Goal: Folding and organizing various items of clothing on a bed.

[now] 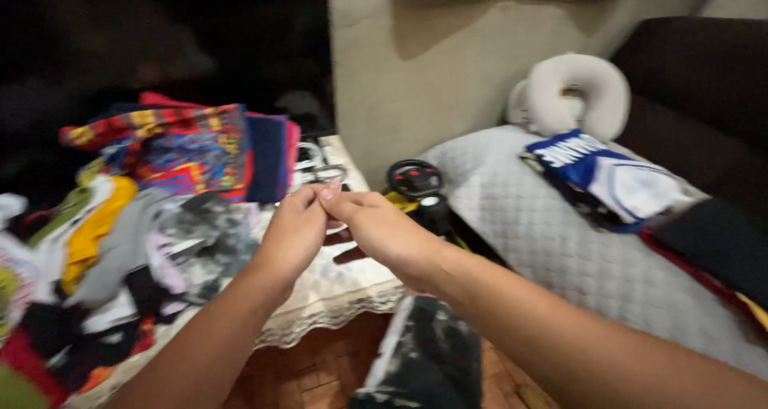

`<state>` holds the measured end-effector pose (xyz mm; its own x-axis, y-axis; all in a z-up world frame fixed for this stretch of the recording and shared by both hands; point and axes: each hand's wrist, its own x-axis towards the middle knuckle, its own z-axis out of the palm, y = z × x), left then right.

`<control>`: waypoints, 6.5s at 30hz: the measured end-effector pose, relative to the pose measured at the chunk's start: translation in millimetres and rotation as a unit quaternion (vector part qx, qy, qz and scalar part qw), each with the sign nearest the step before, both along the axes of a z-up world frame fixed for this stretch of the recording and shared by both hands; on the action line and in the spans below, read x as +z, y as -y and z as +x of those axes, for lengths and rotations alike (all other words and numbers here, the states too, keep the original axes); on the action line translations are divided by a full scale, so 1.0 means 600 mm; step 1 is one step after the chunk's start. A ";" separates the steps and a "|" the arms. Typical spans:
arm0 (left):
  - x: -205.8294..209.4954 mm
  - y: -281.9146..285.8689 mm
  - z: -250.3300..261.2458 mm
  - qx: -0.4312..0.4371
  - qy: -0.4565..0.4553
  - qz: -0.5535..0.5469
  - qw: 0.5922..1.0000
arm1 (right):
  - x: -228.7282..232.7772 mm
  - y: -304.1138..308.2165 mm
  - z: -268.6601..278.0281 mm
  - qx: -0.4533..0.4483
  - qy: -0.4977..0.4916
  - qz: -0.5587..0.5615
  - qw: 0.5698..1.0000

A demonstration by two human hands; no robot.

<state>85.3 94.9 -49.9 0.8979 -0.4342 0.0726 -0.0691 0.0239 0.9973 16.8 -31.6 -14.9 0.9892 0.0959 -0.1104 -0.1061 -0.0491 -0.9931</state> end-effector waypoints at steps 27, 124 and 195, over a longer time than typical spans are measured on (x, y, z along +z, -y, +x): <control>-0.160 -0.073 0.405 0.180 0.075 0.430 0.882 | -0.039 -0.048 0.215 0.028 -0.020 -0.108 0.994; -0.172 0.045 -0.066 0.017 0.115 0.262 0.958 | -0.230 0.279 -0.336 -0.311 -0.209 0.365 0.852; -0.170 0.360 -0.020 -0.221 -0.093 -0.166 0.957 | -0.120 0.272 -0.341 -0.360 0.002 0.067 0.930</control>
<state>73.5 -121.2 -152.2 0.6432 -0.7547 0.1292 0.1984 0.3273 0.9238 -187.5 -195.0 -86.7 0.8026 -0.5794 -0.1420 -0.0599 0.1585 -0.9855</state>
